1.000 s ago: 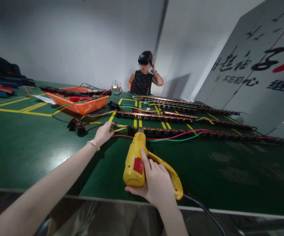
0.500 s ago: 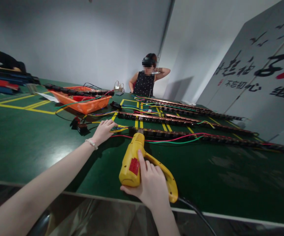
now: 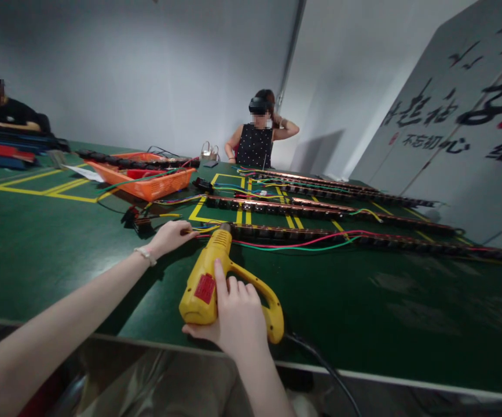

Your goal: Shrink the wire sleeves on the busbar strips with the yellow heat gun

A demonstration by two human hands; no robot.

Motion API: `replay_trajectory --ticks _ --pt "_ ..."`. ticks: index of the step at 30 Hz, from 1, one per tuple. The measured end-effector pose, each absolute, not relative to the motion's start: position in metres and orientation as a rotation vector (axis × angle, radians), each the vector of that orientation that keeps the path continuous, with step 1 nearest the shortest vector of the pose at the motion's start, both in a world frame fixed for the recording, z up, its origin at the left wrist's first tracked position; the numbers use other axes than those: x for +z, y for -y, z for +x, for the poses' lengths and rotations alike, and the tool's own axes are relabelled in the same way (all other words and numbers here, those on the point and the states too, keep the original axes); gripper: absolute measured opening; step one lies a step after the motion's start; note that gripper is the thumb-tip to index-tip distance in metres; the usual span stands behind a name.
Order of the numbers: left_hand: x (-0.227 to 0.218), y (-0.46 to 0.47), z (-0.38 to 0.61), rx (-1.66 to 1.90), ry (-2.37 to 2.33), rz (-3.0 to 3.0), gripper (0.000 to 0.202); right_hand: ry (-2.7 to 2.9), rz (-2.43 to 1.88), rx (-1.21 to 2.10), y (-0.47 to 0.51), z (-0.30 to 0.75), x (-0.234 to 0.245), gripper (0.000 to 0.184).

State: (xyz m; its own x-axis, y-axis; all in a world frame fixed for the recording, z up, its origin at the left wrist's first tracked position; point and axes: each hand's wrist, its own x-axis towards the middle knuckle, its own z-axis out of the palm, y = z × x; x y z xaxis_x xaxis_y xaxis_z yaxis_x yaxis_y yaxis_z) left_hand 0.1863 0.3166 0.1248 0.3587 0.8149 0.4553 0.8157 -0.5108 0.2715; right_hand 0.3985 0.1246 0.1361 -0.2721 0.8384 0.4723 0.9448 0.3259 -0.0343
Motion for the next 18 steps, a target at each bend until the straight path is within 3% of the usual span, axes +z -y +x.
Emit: replay_trajectory --ticks 7,12,18 --pt "0.118 -0.326 0.183 -1.071 1.63 -2.548 0.037 2.2 -1.628 -0.35 -0.136 0.393 0.142 0.115" --pt "0.117 -0.329 0.175 -1.198 1.97 -2.374 0.028 2.21 -1.642 -0.374 -0.135 0.391 0.144 0.113" --pt "0.121 -0.325 0.171 -1.077 2.004 -2.514 0.041 2.201 -1.661 -0.336 -0.132 0.389 0.143 0.116"
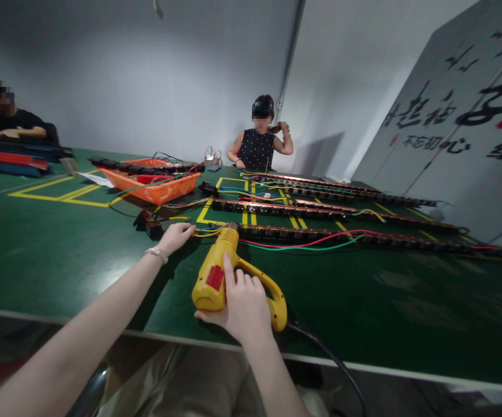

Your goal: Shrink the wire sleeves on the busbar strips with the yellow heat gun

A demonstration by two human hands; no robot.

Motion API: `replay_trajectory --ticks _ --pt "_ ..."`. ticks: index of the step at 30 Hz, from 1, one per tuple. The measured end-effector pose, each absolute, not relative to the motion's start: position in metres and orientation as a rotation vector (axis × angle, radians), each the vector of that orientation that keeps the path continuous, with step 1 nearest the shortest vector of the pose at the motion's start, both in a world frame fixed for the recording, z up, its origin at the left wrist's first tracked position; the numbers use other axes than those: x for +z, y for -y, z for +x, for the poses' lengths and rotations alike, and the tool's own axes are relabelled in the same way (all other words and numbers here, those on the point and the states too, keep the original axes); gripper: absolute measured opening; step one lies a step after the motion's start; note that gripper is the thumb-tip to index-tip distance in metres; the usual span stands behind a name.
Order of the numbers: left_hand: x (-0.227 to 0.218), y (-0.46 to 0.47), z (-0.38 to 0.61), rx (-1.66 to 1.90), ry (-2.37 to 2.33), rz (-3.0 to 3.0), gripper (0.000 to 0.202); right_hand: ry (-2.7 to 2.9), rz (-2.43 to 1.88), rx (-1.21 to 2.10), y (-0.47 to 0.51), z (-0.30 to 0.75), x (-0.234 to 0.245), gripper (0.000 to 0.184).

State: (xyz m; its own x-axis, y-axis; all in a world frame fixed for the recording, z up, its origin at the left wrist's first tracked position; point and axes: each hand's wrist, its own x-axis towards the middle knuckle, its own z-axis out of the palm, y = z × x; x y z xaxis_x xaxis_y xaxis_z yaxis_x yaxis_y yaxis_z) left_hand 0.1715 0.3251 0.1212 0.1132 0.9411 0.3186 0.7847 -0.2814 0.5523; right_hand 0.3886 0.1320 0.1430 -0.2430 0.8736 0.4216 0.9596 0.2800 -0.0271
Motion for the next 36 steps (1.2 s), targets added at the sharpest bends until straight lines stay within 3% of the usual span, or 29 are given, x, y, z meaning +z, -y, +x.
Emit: replay_trajectory --ticks 8,24,36 --pt "0.118 -0.328 0.157 0.927 -1.417 2.036 0.051 2.227 -1.642 -0.286 -0.13 0.39 0.145 0.113" --pt "0.112 -0.338 0.168 1.168 -1.619 1.701 0.051 2.35 -1.574 -0.232 -0.116 0.359 0.145 0.111" --pt "0.116 -0.333 0.164 1.327 -1.59 1.618 0.044 2.382 -1.395 -0.159 -0.122 0.316 0.139 0.124"
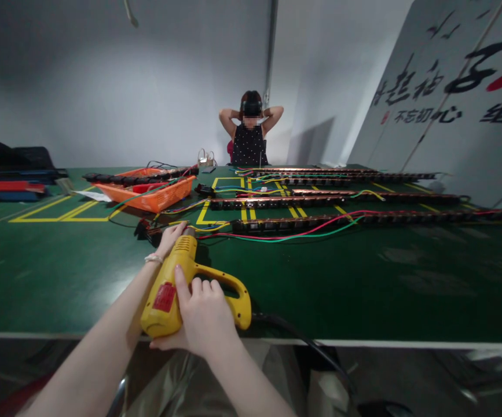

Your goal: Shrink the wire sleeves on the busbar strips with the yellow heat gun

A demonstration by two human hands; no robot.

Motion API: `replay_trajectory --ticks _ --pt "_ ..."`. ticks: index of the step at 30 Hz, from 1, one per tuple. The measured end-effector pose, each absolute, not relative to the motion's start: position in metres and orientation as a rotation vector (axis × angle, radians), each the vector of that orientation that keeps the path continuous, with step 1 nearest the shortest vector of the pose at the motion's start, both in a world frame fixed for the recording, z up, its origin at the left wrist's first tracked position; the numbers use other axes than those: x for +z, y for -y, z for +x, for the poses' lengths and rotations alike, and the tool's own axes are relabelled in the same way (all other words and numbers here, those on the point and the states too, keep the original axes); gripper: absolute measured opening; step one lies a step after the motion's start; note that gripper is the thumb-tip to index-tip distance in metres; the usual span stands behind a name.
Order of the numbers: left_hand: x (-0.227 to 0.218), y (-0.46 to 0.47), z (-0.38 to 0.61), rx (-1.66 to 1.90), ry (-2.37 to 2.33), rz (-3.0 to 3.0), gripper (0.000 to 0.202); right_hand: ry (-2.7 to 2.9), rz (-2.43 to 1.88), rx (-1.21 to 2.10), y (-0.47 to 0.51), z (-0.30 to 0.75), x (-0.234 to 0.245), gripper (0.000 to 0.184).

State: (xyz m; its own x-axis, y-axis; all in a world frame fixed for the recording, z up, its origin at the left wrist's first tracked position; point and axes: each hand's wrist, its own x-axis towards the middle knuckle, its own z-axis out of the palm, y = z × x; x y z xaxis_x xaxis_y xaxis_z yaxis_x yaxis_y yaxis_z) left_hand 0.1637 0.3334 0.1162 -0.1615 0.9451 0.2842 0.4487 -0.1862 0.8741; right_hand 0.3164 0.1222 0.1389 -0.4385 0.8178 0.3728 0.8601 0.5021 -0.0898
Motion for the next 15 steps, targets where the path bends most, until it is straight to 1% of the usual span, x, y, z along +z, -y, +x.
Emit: replay_trajectory --ticks 8,15 --pt "0.113 -0.331 0.159 1.288 -1.541 1.638 0.045 2.393 -1.387 -0.12 -0.124 0.317 0.14 0.124" --pt "0.116 -0.323 0.162 1.221 -1.546 1.725 0.042 2.451 -1.285 -0.016 -0.126 0.352 0.145 0.119"
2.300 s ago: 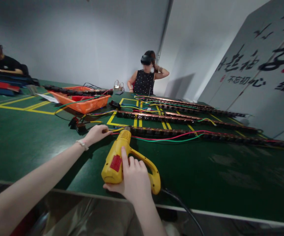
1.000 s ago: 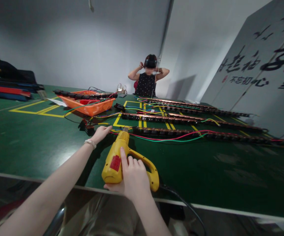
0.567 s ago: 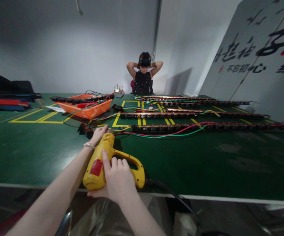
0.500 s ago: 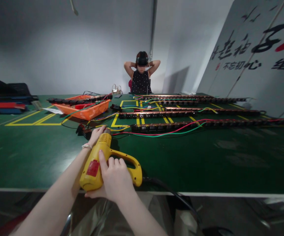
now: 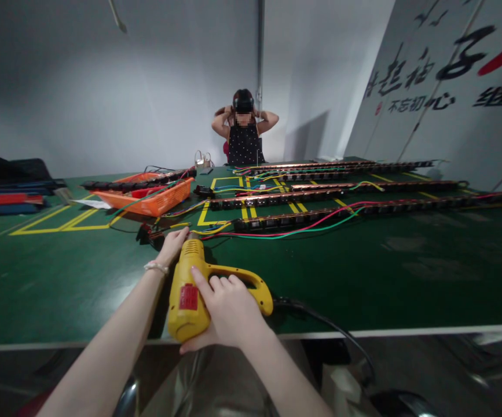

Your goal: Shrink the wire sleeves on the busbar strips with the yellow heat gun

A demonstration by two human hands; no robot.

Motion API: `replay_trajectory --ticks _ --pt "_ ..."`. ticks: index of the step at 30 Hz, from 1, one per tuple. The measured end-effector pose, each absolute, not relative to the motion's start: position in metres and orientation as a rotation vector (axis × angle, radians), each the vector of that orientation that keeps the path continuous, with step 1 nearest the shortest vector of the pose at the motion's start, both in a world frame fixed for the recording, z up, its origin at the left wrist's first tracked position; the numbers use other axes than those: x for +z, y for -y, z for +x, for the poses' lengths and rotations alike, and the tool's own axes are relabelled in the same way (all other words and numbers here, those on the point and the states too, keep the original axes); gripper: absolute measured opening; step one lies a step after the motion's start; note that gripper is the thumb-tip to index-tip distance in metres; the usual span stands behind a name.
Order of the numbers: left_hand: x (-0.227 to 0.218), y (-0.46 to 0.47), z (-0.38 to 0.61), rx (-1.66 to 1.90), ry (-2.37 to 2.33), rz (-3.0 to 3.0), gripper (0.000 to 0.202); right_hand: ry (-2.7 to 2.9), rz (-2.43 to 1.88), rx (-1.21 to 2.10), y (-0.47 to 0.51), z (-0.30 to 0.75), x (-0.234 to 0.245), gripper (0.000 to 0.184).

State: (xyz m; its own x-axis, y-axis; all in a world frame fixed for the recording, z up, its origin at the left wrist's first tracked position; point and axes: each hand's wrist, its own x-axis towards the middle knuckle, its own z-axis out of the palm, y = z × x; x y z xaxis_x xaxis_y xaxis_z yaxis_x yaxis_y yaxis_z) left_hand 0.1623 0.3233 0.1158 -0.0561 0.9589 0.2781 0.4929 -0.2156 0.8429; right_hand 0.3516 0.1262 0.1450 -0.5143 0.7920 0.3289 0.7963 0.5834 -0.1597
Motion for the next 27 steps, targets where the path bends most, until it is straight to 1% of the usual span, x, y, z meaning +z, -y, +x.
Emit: replay_trajectory --ticks 10,17,27 --pt "0.117 -0.322 0.165 1.204 -1.604 1.731 0.044 2.41 -1.363 0.023 -0.125 0.393 0.15 0.112" --pt "0.113 -0.324 0.164 1.172 -1.601 1.745 0.049 2.294 -1.525 0.01 -0.129 0.403 0.152 0.126" --pt "0.114 -0.318 0.165 1.135 -1.583 1.893 0.048 2.24 -1.587 -0.014 -0.137 0.405 0.155 0.12"
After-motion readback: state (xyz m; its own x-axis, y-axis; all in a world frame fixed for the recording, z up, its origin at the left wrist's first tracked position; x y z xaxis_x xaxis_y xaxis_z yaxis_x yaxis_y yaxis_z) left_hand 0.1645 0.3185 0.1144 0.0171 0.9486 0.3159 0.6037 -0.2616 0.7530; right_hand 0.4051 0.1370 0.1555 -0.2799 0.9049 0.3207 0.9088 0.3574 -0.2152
